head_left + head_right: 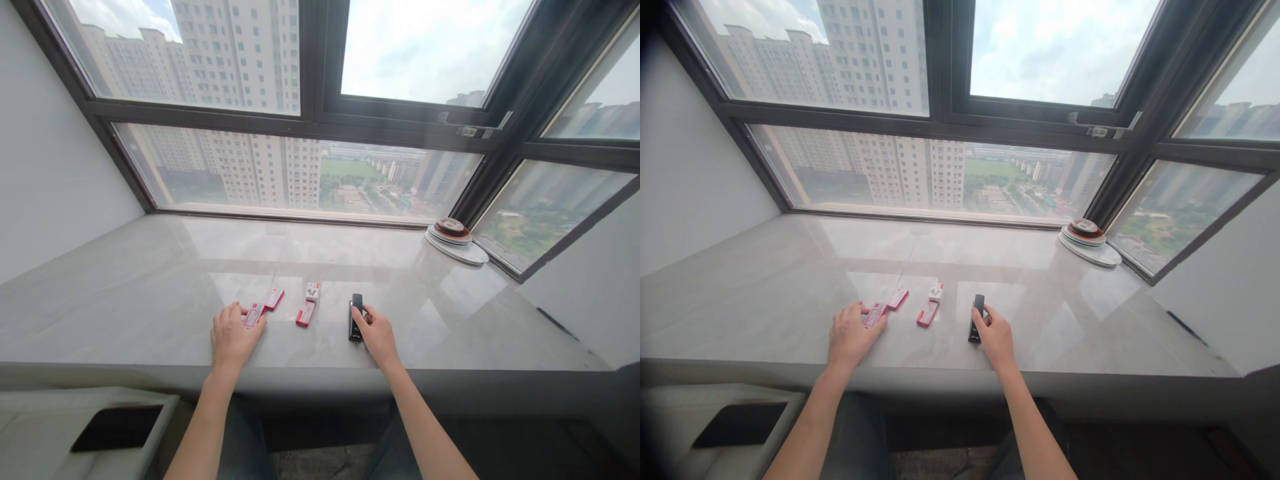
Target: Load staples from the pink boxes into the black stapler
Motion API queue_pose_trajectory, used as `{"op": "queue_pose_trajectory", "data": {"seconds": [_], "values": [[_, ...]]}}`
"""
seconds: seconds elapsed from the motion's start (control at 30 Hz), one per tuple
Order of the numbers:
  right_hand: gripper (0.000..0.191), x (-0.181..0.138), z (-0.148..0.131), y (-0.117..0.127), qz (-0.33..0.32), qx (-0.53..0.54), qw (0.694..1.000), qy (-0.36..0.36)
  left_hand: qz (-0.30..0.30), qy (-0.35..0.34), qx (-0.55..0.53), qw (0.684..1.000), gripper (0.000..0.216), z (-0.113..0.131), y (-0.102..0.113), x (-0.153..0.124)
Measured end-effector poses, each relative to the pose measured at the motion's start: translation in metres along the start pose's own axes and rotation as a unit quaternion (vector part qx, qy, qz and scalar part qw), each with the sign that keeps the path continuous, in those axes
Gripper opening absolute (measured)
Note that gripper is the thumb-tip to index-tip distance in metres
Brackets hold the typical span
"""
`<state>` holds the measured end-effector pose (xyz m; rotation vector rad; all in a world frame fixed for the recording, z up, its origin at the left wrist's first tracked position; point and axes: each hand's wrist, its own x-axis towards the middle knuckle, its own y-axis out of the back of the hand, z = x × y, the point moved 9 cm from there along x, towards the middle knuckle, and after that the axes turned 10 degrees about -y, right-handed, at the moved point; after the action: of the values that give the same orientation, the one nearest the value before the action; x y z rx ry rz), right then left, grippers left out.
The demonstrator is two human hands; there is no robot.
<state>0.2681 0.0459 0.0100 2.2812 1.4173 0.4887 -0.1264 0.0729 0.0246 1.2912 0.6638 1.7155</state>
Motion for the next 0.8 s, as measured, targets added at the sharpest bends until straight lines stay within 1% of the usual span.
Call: {"op": "queue_pose_trajectory", "data": {"seconds": [0.07, 0.13, 0.2, 0.23, 0.3, 0.37, 0.43, 0.47, 0.53, 0.6, 0.63, 0.73, 0.8], "values": [[0.070, 0.000, 0.001, 0.000, 0.002, 0.002, 1.000, -0.001, 0.020, -0.009, -0.006, 1.000, 0.035, 0.020, 0.008, -0.004], [0.071, -0.001, 0.001, 0.000, 0.002, 0.004, 1.000, -0.001, 0.028, -0.051, -0.032, 0.998, 0.033, 0.056, 0.010, -0.007], [0.072, -0.002, 0.002, 0.000, 0.005, 0.008, 1.000, -0.002, -0.003, -0.118, -0.072, 0.990, 0.028, 0.100, 0.001, -0.009], [0.072, -0.002, 0.002, 0.000, 0.005, 0.010, 1.000, -0.002, -0.018, -0.141, -0.088, 0.986, 0.027, 0.119, -0.006, -0.010], [0.070, -0.003, 0.001, 0.000, 0.004, 0.015, 1.000, -0.001, -0.040, -0.166, -0.106, 0.980, 0.031, 0.144, -0.020, -0.009], [0.066, -0.003, 0.002, 0.002, 0.003, 0.027, 1.000, -0.002, -0.044, -0.165, -0.110, 0.979, 0.043, 0.151, -0.031, -0.007], [0.061, 0.000, 0.001, 0.006, -0.006, 0.041, 0.999, 0.000, -0.038, -0.144, -0.106, 0.983, 0.050, 0.145, -0.036, -0.006], [0.057, 0.001, 0.000, 0.009, -0.013, 0.042, 0.999, 0.005, -0.037, -0.133, -0.104, 0.985, 0.048, 0.140, -0.037, -0.006], [0.048, 0.006, -0.004, 0.013, -0.031, 0.022, 0.999, 0.023, -0.052, -0.127, -0.106, 0.985, 0.037, 0.133, -0.038, -0.011], [0.040, 0.009, -0.011, 0.014, -0.052, -0.015, 0.998, 0.045, -0.087, -0.161, -0.123, 0.975, 0.029, 0.136, -0.036, -0.020], [0.037, 0.009, -0.016, 0.013, -0.063, -0.031, 0.996, 0.059, -0.107, -0.191, -0.137, 0.966, 0.030, 0.141, -0.034, -0.027], [0.039, 0.004, -0.040, -0.003, -0.098, -0.053, 0.987, 0.113, -0.156, -0.274, -0.177, 0.932, 0.046, 0.159, -0.024, -0.045], [0.041, -0.005, -0.058, -0.022, -0.118, -0.055, 0.981, 0.144, -0.175, -0.301, -0.192, 0.918, 0.057, 0.166, -0.018, -0.053]]}}
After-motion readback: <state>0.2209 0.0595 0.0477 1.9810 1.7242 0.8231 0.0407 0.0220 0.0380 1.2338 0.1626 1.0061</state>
